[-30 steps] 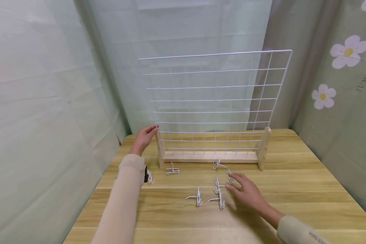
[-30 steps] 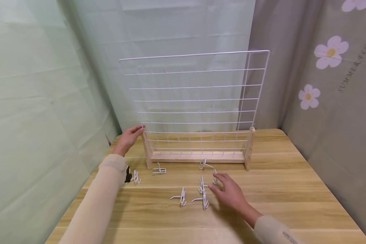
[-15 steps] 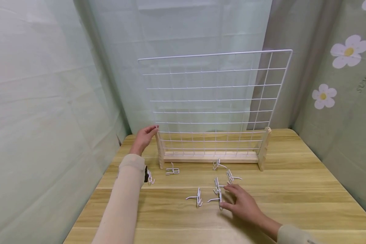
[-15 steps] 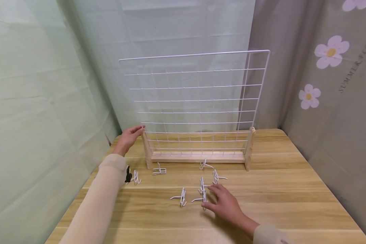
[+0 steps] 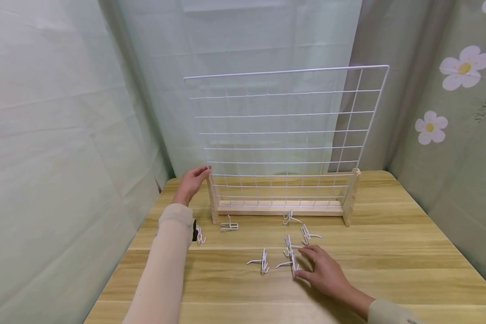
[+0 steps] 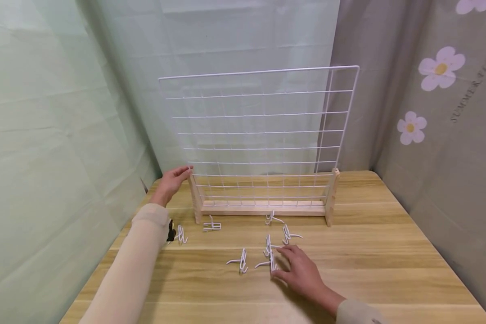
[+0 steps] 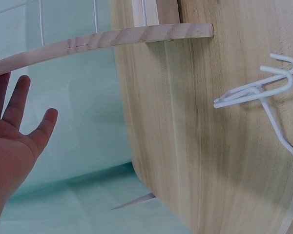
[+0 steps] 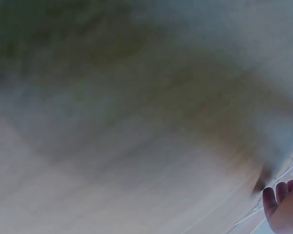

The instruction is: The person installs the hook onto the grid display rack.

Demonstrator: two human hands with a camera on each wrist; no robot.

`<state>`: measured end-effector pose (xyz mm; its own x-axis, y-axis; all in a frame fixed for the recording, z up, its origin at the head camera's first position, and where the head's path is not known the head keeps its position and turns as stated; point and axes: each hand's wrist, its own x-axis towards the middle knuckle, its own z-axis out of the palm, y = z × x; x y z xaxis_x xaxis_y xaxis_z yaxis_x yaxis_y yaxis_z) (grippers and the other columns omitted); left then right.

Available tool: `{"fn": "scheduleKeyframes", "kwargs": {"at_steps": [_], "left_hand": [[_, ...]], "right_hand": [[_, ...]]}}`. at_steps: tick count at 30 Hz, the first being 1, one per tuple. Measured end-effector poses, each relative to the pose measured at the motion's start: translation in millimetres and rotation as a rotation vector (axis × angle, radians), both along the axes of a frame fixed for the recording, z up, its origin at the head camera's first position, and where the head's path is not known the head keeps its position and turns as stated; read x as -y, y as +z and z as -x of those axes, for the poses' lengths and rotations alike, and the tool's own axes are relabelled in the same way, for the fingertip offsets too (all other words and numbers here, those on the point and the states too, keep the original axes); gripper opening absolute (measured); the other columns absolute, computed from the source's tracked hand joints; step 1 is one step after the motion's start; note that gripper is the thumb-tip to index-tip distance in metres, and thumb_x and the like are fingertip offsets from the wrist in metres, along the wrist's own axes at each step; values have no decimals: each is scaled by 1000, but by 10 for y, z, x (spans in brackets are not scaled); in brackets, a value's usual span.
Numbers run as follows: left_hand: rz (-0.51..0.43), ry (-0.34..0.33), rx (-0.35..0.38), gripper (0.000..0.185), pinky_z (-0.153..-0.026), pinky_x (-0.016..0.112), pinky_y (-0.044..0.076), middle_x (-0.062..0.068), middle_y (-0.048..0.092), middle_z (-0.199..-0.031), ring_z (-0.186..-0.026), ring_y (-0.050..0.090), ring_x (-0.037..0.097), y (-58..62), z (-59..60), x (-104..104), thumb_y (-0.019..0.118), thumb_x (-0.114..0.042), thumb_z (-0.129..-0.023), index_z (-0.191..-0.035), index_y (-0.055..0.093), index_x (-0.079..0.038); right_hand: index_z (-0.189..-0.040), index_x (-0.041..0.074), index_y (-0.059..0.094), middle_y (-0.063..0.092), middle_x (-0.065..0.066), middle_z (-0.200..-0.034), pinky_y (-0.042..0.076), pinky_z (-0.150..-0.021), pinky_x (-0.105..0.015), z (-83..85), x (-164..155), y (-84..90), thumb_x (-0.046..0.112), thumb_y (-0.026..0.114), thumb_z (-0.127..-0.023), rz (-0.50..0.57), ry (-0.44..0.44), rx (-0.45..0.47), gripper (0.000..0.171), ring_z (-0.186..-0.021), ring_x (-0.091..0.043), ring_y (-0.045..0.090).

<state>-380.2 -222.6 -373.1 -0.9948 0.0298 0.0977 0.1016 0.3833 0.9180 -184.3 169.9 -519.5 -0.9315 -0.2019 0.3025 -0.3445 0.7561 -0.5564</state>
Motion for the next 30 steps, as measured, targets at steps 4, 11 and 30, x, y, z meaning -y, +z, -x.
{"fn": "scheduleKeyframes", "kwargs": {"at_steps": [4, 11, 30], "left_hand": [[5, 0, 1, 47, -115, 46, 27, 9, 51, -147, -139, 39, 26, 1, 0, -1, 54, -31, -104, -143, 52, -6], [11, -1, -6, 47, -114, 46, 28, 10, 51, -146, -139, 40, 26, -8, 9, 4, 54, -31, -104, -143, 53, -5], [-39, 7, 21, 46, -114, 46, 27, 8, 51, -147, -139, 39, 25, -34, 21, 2, 54, -32, -103, -143, 53, -7]], "right_hand": [[-124, 7, 67, 63, -7, -123, 49, -91, -51, 45, -35, 6, 35, 88, -71, 0, -19, -18, 64, -111, -29, 61], [-122, 8, 68, 63, -9, -122, 50, -89, -52, 170, -147, 18, 31, 87, -74, -12, -67, -31, 57, -111, -31, 61], [-128, -1, 62, 59, -22, -124, 47, -88, -58, 560, -305, 101, 34, 77, -86, -51, -176, 37, 56, -114, -42, 57]]}}
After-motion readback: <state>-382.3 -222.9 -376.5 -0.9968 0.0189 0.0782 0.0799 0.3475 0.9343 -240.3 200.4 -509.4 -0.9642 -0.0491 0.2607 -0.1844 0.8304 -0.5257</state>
